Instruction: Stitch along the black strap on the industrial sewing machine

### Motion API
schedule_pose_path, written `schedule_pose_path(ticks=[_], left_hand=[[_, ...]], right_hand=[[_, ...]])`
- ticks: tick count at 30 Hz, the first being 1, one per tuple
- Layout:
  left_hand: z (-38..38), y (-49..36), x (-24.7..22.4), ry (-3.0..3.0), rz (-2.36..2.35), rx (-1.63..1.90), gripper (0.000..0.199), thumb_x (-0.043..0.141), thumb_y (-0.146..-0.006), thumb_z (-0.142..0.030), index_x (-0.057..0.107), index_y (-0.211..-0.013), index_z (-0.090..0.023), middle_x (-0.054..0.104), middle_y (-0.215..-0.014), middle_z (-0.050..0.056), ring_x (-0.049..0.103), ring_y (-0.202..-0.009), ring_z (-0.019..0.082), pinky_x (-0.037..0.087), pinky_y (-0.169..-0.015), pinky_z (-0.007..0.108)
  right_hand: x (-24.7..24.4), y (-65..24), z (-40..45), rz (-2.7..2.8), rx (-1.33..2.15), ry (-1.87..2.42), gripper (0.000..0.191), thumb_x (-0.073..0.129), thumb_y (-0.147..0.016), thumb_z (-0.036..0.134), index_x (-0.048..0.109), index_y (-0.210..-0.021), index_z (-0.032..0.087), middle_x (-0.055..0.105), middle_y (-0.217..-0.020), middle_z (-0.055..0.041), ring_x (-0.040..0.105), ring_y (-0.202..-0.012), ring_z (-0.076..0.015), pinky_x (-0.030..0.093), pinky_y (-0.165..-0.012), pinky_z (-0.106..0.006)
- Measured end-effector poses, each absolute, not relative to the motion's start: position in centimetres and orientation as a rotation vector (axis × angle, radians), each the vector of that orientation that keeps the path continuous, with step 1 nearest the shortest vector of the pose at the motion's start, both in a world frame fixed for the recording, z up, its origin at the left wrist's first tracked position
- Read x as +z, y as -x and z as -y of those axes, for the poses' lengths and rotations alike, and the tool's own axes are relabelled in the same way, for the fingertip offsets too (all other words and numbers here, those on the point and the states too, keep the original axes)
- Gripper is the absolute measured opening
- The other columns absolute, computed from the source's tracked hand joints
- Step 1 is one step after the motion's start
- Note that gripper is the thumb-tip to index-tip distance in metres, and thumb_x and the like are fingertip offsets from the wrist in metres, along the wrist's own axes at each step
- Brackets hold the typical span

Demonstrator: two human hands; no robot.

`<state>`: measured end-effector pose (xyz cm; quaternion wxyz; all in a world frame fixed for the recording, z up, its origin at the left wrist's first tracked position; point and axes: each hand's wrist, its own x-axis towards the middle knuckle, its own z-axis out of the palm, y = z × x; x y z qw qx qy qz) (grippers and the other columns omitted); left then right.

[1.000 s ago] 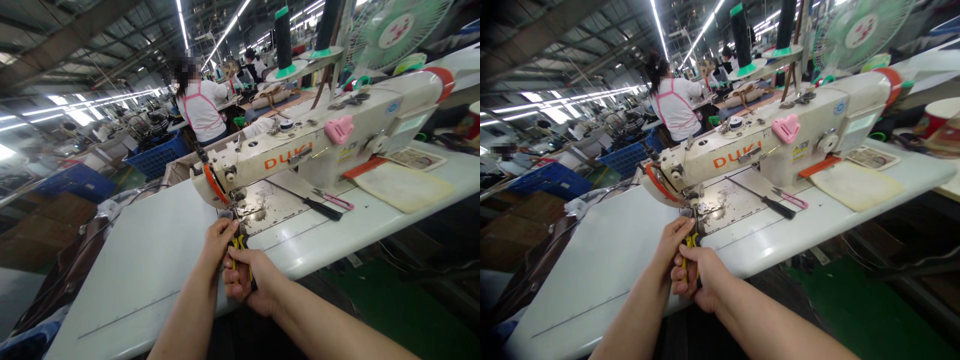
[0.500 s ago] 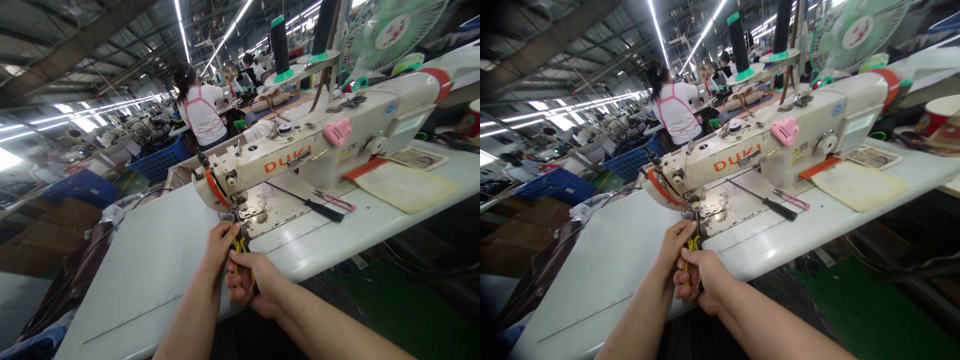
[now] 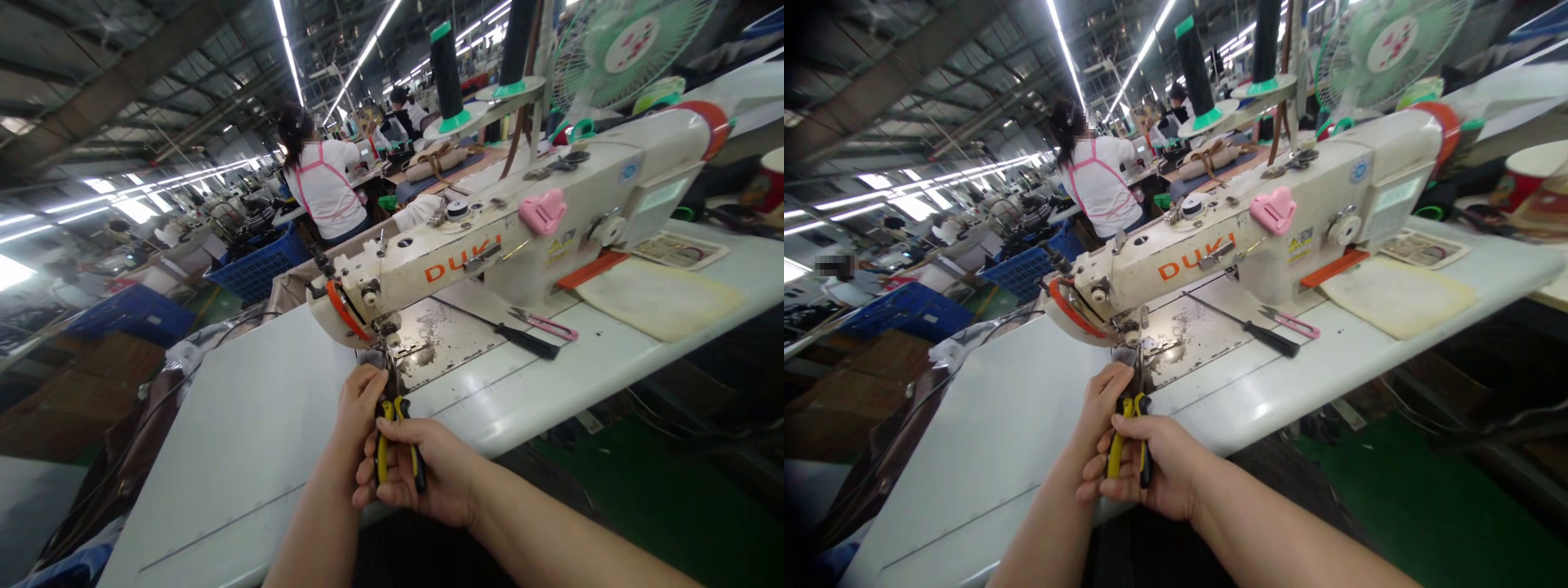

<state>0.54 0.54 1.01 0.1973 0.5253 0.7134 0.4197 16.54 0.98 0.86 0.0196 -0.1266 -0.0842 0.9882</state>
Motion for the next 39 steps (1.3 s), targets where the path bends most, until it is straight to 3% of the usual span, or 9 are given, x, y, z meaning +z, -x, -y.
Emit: schedule_pose_path(ticks=[7, 12, 15, 17, 20, 24, 39], left_hand=[[-0.4, -0.7, 1.4, -1.512, -2.003, 1.127, 0.041, 0.058, -0.091, -0.046, 0.049, -0.058, -0.023, 0.052, -0.067, 0.001, 0.052, -0.07, 0.018, 0.043, -0.067, 0.033], [-0.2, -0.5, 1.0, -1.458, -2.101, 1.173, 0.036, 0.057, -0.093, -0.043, 0.056, -0.063, -0.023, 0.058, -0.072, 0.002, 0.057, -0.075, 0.02, 0.045, -0.071, 0.033], [-0.1, -0.4, 0.6, -1.429, -2.18, 1.299, 0.019, 0.06, -0.09, -0.035, 0.074, -0.089, -0.023, 0.067, -0.092, 0.004, 0.063, -0.09, 0.022, 0.051, -0.083, 0.035], [-0.1, -0.4, 0.4, -1.444, -2.186, 1.328, 0.029, 0.062, -0.088, -0.032, 0.078, -0.11, -0.024, 0.067, -0.102, 0.006, 0.063, -0.096, 0.023, 0.052, -0.086, 0.036], [-0.1, -0.3, 0.2, -1.472, -2.157, 1.295, 0.038, 0.063, -0.089, -0.033, 0.077, -0.124, -0.025, 0.065, -0.103, 0.006, 0.062, -0.093, 0.022, 0.053, -0.085, 0.036], [-0.1, -0.3, 0.0, -1.472, -2.091, 1.305, 0.038, 0.065, -0.09, -0.033, 0.078, -0.124, -0.025, 0.065, -0.104, 0.006, 0.061, -0.091, 0.021, 0.052, -0.085, 0.036], [0.0, -0.6, 0.5, -1.432, -2.12, 1.305, 0.033, 0.069, -0.089, -0.036, 0.08, -0.118, -0.026, 0.062, -0.098, 0.004, 0.058, -0.092, 0.021, 0.047, -0.088, 0.035]], right_hand=[[0.4, -16.7, -1.3, 0.265, 3.098, 0.356, 0.038, 0.046, -0.106, 0.038, 0.067, -0.092, 0.01, 0.078, -0.074, -0.0147, 0.081, -0.071, -0.0228, 0.059, -0.055, -0.019], [1.2, -16.7, -1.4, 0.273, 3.143, 0.429, 0.052, 0.027, -0.112, 0.037, 0.066, -0.09, 0.01, 0.075, -0.067, -0.0152, 0.081, -0.065, -0.0237, 0.058, -0.051, -0.018], [1.6, -17.0, -1.1, 0.279, 3.129, 0.504, 0.055, 0.025, -0.113, 0.036, 0.066, -0.087, 0.009, 0.075, -0.067, -0.014, 0.081, -0.062, -0.0233, 0.058, -0.05, -0.018], [1.6, -17.3, -0.7, 0.292, 3.098, 0.512, 0.052, 0.03, -0.112, 0.036, 0.066, -0.087, 0.008, 0.075, -0.069, -0.0138, 0.081, -0.062, -0.0236, 0.058, -0.049, -0.019], [1.2, -17.9, -0.3, 0.318, 3.038, 0.496, 0.043, 0.043, -0.109, 0.037, 0.067, -0.088, 0.009, 0.076, -0.072, -0.0136, 0.081, -0.062, -0.0241, 0.057, -0.048, -0.019], [0.9, -18.4, -0.2, 0.357, 3.013, 0.512, 0.037, 0.051, -0.103, 0.041, 0.066, -0.089, 0.01, 0.076, -0.071, -0.0127, 0.081, -0.062, -0.0236, 0.056, -0.048, -0.018], [0.5, -18.3, 0.0, 0.451, 3.038, 0.478, 0.036, 0.053, -0.099, 0.048, 0.061, -0.093, 0.014, 0.075, -0.067, -0.0119, 0.075, -0.055, -0.0197, 0.053, -0.05, -0.019]])
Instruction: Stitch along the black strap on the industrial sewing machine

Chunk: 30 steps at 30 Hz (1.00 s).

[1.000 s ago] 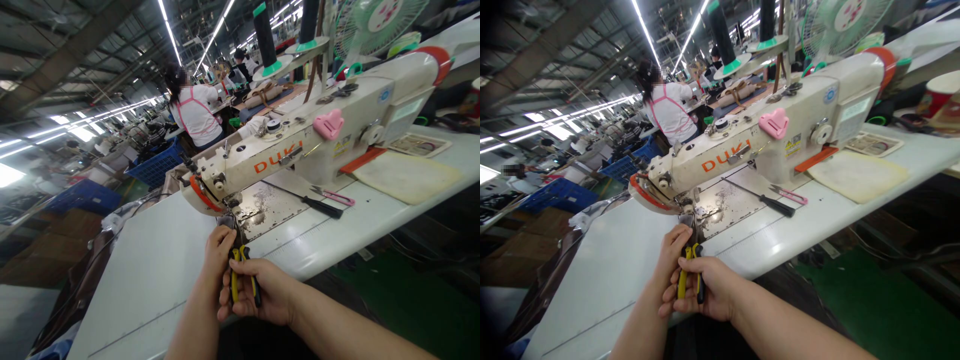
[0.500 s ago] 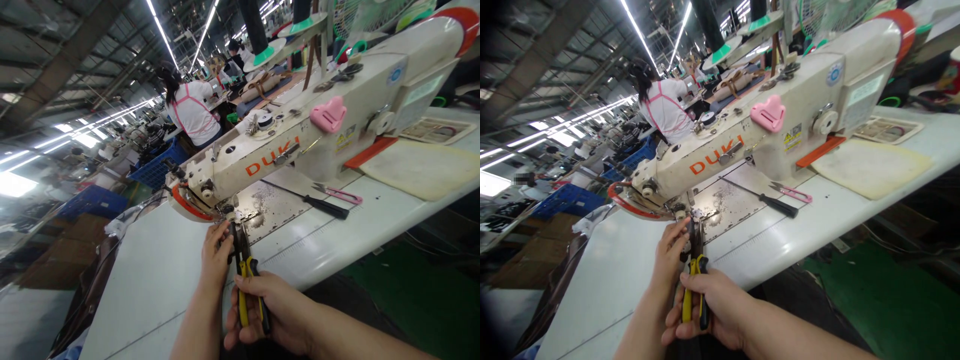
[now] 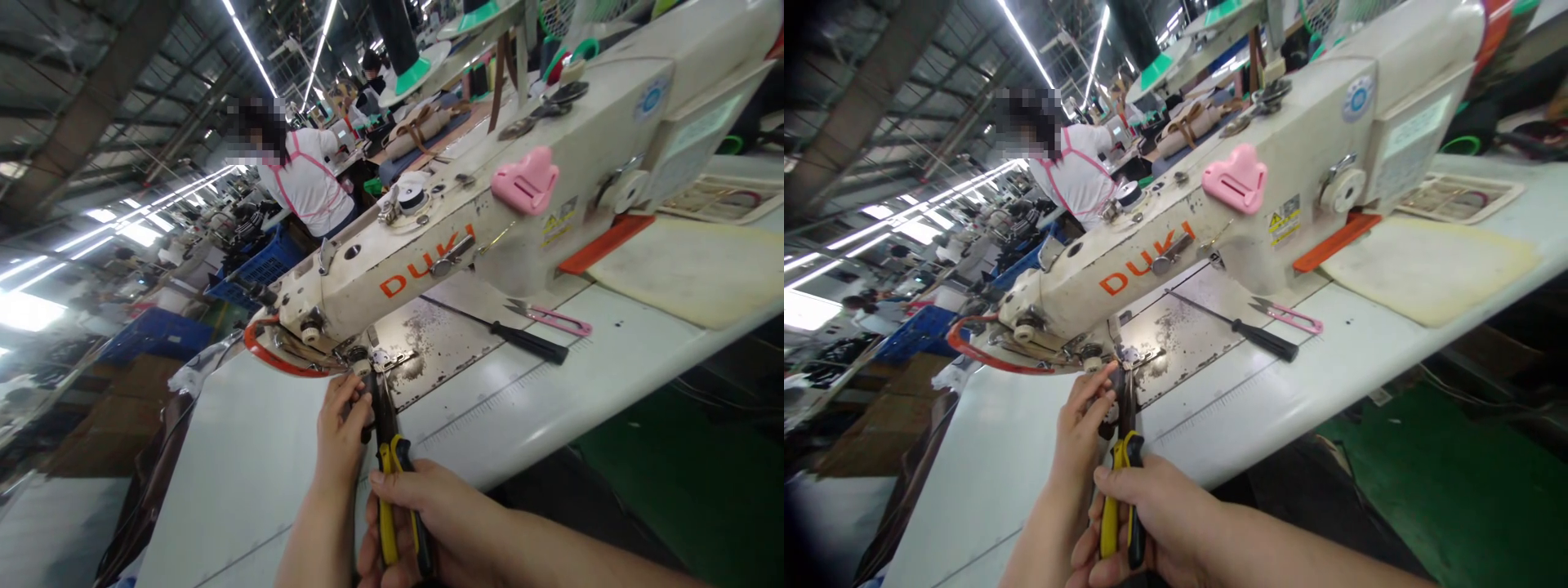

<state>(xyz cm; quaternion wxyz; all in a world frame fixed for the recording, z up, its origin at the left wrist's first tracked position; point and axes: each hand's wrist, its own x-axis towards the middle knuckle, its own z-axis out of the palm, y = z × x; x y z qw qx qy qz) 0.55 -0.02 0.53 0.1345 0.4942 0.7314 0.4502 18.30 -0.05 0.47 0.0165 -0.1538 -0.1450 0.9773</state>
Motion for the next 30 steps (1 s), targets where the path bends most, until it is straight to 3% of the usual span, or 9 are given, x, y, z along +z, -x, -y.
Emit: schedule_pose_path(ticks=[8, 11, 21, 25, 30], left_hand=[[0.1, -0.4, 0.4, -1.365, -2.083, 1.339, 0.032, 0.073, -0.086, -0.038, 0.081, -0.113, -0.024, 0.062, -0.101, 0.004, 0.059, -0.096, 0.021, 0.047, -0.09, 0.033], [0.1, -0.3, 0.4, -1.322, -2.083, 1.341, 0.028, 0.074, -0.084, -0.038, 0.082, -0.107, -0.023, 0.062, -0.1, 0.004, 0.059, -0.097, 0.021, 0.047, -0.09, 0.032], [0.2, -0.8, 1.2, -1.238, -2.161, 1.257, 0.025, 0.073, -0.083, -0.042, 0.081, -0.094, -0.021, 0.065, -0.101, 0.005, 0.06, -0.097, 0.023, 0.049, -0.088, 0.033], [0.4, -0.9, 1.2, -1.205, -2.187, 1.255, 0.028, 0.074, -0.084, -0.044, 0.083, -0.099, -0.022, 0.069, -0.106, 0.007, 0.062, -0.101, 0.025, 0.05, -0.092, 0.036], [0.8, -0.3, 0.5, -1.199, -2.192, 1.298, 0.039, 0.075, -0.088, -0.045, 0.081, -0.121, -0.025, 0.071, -0.112, 0.007, 0.064, -0.107, 0.026, 0.049, -0.099, 0.038]], right_hand=[[-0.2, -17.1, 1.1, 0.405, 2.979, 0.623, 0.029, 0.058, -0.097, 0.042, 0.064, -0.087, 0.015, 0.069, -0.059, -0.0036, 0.067, -0.049, -0.0143, 0.057, -0.058, -0.025], [0.0, -16.8, 0.9, 0.444, 3.024, 0.637, 0.03, 0.054, -0.098, 0.041, 0.065, -0.087, 0.015, 0.07, -0.058, -0.0054, 0.065, -0.049, -0.0139, 0.052, -0.056, -0.022], [-0.3, -16.0, 0.7, 0.367, 2.982, 0.464, 0.041, 0.074, -0.08, 0.055, 0.062, -0.084, 0.016, 0.07, -0.062, -0.0061, 0.067, -0.055, -0.0159, 0.055, -0.061, -0.027], [-0.5, -15.7, 0.5, 0.381, 2.994, 0.492, 0.037, 0.073, -0.08, 0.05, 0.065, -0.086, 0.015, 0.072, -0.065, -0.0053, 0.066, -0.054, -0.0137, 0.051, -0.058, -0.023], [-0.4, -14.9, -0.2, 0.482, 3.05, 0.51, 0.036, 0.072, -0.082, 0.049, 0.064, -0.075, 0.015, 0.064, -0.055, -0.0008, 0.06, -0.048, -0.0119, 0.048, -0.057, -0.024]])
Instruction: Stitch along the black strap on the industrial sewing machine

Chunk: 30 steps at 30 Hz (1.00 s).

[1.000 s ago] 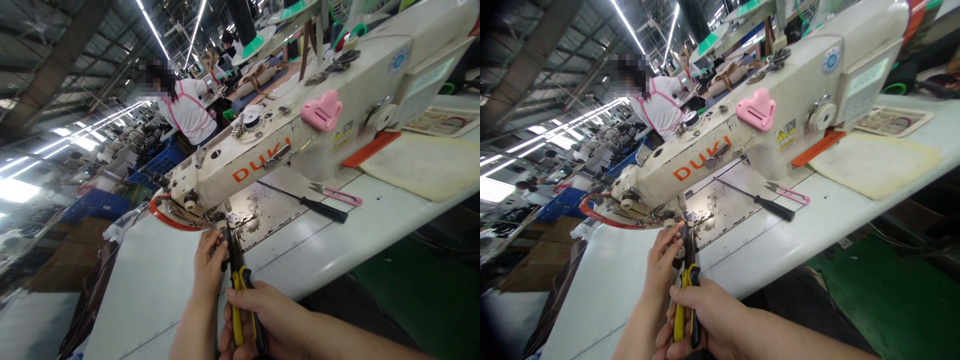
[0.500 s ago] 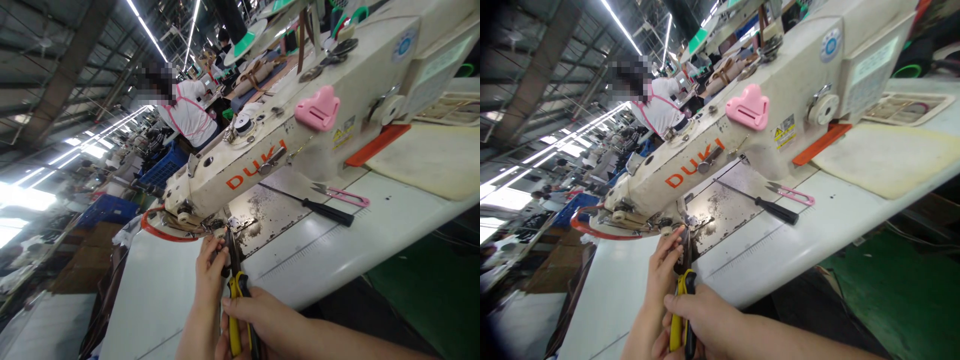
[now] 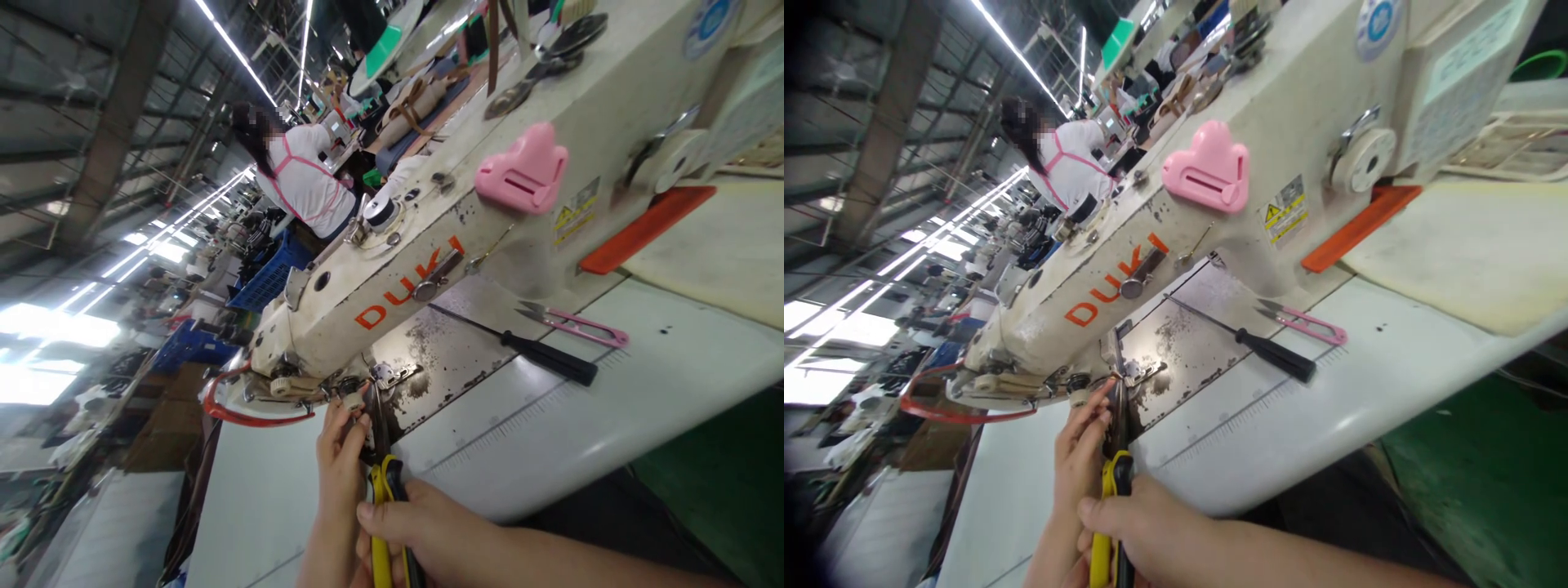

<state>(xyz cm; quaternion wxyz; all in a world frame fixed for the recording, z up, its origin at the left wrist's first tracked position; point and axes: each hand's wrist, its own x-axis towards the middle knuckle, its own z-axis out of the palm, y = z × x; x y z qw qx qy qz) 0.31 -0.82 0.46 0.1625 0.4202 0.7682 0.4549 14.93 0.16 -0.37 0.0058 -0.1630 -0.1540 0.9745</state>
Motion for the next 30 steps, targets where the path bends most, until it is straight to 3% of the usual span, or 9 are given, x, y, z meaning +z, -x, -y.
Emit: schedule_pose_path(ticks=[12, 21, 30], left_hand=[[0.4, -0.5, 0.0, -1.212, -2.438, 1.163, 0.045, 0.073, -0.091, -0.056, 0.081, -0.122, -0.025, 0.078, -0.115, 0.009, 0.07, -0.114, 0.028, 0.048, -0.112, 0.046], [-1.1, -1.1, -0.3, -1.166, -2.629, 1.153, 0.034, 0.077, -0.087, -0.054, 0.085, -0.1, -0.024, 0.082, -0.106, 0.007, 0.075, -0.11, 0.028, 0.054, -0.107, 0.045], [-2.1, -1.4, -0.2, -1.284, -2.854, 1.05, 0.034, 0.073, -0.085, -0.056, 0.083, -0.085, -0.024, 0.081, -0.088, 0.008, 0.077, -0.093, 0.03, 0.057, -0.093, 0.045]], right_hand=[[-1.5, -15.9, -0.2, 0.581, 2.956, 0.393, 0.043, 0.076, -0.078, 0.055, 0.062, -0.074, 0.015, 0.064, -0.065, -0.0024, 0.06, -0.059, -0.0121, 0.048, -0.068, -0.028], [-1.2, -16.8, -1.2, 0.732, 2.876, 0.252, 0.058, 0.079, -0.069, 0.072, 0.063, -0.07, 0.017, 0.063, -0.067, -0.0004, 0.055, -0.063, -0.0116, 0.05, -0.085, -0.035], [-1.6, -16.3, -0.3, 0.55, 2.95, 0.265, 0.062, 0.082, -0.06, 0.072, 0.061, -0.072, 0.015, 0.064, -0.068, -0.0031, 0.058, -0.061, -0.0121, 0.048, -0.076, -0.031]])
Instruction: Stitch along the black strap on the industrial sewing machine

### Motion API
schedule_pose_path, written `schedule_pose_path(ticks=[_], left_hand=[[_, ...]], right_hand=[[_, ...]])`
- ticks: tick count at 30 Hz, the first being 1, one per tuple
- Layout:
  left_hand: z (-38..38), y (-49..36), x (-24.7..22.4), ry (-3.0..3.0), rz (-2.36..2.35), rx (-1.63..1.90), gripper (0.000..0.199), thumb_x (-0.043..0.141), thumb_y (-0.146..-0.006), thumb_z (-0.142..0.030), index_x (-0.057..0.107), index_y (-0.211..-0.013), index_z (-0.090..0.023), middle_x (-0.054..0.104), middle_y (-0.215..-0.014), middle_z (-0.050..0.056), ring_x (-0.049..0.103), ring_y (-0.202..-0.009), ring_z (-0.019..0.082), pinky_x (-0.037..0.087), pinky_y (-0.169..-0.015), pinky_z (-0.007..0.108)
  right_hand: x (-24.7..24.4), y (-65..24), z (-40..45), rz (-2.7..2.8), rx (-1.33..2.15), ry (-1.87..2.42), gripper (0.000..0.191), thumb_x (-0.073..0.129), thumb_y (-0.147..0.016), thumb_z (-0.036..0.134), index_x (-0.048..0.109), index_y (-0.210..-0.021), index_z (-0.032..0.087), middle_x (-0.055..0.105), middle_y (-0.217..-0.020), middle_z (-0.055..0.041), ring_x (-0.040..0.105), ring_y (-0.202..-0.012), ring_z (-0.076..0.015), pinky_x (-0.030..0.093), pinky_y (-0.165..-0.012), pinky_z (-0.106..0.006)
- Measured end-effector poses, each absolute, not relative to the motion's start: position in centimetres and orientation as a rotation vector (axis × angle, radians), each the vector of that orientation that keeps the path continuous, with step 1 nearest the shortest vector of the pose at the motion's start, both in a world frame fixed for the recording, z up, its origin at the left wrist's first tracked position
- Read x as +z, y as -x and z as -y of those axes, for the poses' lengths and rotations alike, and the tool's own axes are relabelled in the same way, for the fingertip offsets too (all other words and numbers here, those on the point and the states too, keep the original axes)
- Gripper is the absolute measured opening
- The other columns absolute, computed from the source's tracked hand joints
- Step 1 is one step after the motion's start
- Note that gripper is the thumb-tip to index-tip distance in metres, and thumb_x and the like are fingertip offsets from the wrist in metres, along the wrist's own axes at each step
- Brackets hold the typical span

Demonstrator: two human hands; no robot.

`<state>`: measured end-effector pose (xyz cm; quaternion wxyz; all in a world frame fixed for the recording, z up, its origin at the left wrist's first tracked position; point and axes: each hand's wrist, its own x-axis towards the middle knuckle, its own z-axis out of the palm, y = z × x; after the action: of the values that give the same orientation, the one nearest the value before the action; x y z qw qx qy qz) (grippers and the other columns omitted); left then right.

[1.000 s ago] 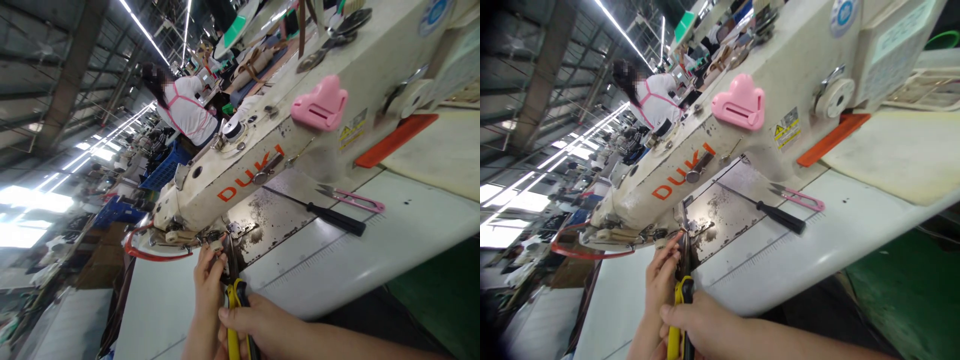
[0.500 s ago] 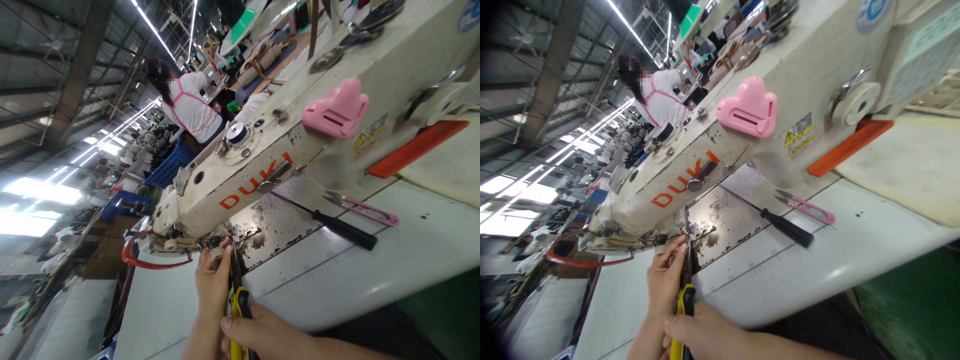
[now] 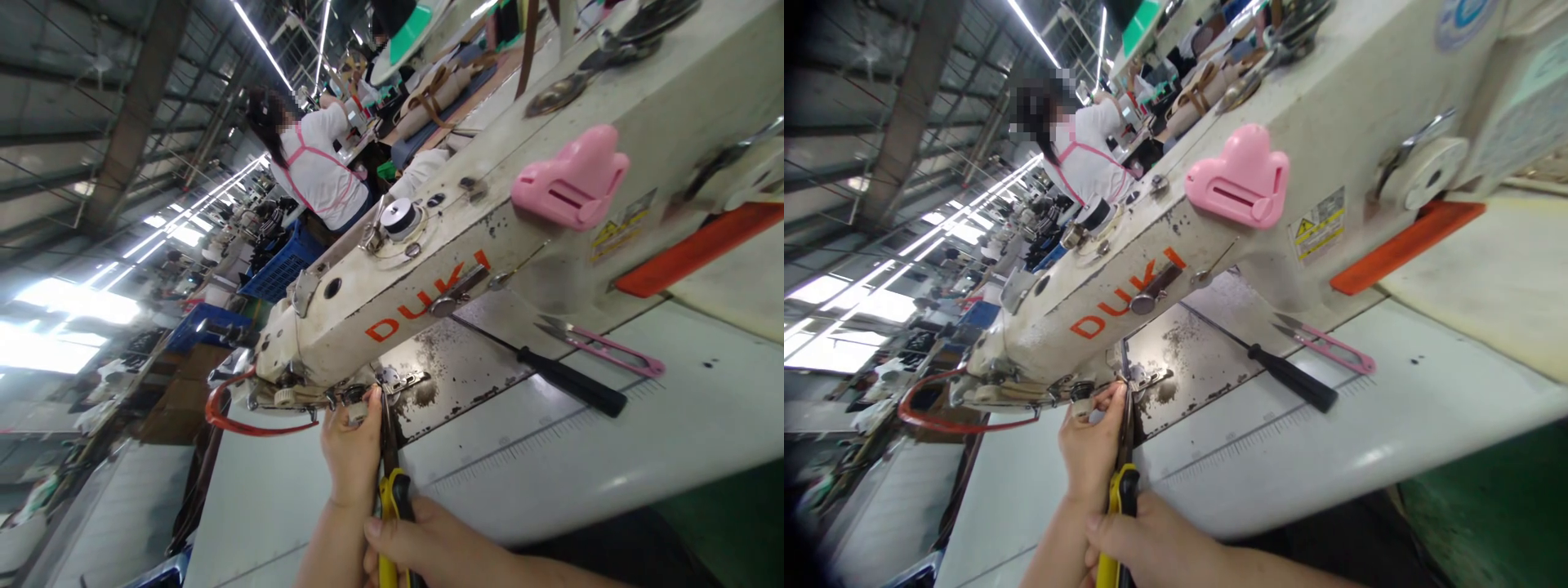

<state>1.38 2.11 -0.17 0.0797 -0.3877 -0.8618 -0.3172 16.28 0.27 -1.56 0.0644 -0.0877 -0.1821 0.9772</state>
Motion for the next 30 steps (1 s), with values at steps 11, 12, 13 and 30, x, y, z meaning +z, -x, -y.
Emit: schedule_pose_path(ticks=[11, 12, 13, 30], left_hand=[[-3.3, -2.2, 0.2, 1.03, 2.597, -0.888, 0.035, 0.07, -0.083, -0.054, 0.077, -0.074, -0.02, 0.079, -0.075, 0.01, 0.077, -0.078, 0.031, 0.057, -0.082, 0.044], [-3.3, -2.2, 0.2, 1.027, 2.59, -0.876, 0.035, 0.069, -0.082, -0.053, 0.076, -0.073, -0.02, 0.078, -0.073, 0.01, 0.076, -0.076, 0.031, 0.057, -0.08, 0.043], [-3.4, -2.2, 0.2, 1.03, 2.588, -0.867, 0.035, 0.069, -0.082, -0.053, 0.075, -0.073, -0.02, 0.078, -0.072, 0.01, 0.076, -0.074, 0.031, 0.056, -0.079, 0.043], [-3.4, -2.1, 0.2, 0.992, 2.76, -1.193, 0.026, 0.072, -0.077, -0.043, 0.078, -0.075, -0.017, 0.077, -0.071, 0.005, 0.075, -0.071, 0.026, 0.057, -0.071, 0.034]], right_hand=[[-1.6, -16.1, 0.1, 0.444, 2.98, 0.303, 0.049, 0.082, -0.066, 0.06, 0.06, -0.072, 0.016, 0.063, -0.065, -0.0011, 0.059, -0.059, -0.0116, 0.048, -0.07, -0.029], [-1.4, -16.2, 0.1, 0.43, 2.983, 0.308, 0.049, 0.082, -0.065, 0.06, 0.06, -0.072, 0.017, 0.063, -0.065, -0.0007, 0.059, -0.059, -0.0115, 0.048, -0.069, -0.028], [-1.3, -16.2, 0.0, 0.423, 2.988, 0.316, 0.049, 0.082, -0.065, 0.06, 0.06, -0.072, 0.017, 0.063, -0.064, -0.0006, 0.059, -0.059, -0.0116, 0.048, -0.069, -0.028], [-0.8, -16.4, -0.3, 0.444, 3.024, 0.408, 0.036, 0.073, -0.072, 0.051, 0.06, -0.072, 0.017, 0.065, -0.062, -0.0037, 0.059, -0.055, -0.0128, 0.047, -0.064, -0.028]])
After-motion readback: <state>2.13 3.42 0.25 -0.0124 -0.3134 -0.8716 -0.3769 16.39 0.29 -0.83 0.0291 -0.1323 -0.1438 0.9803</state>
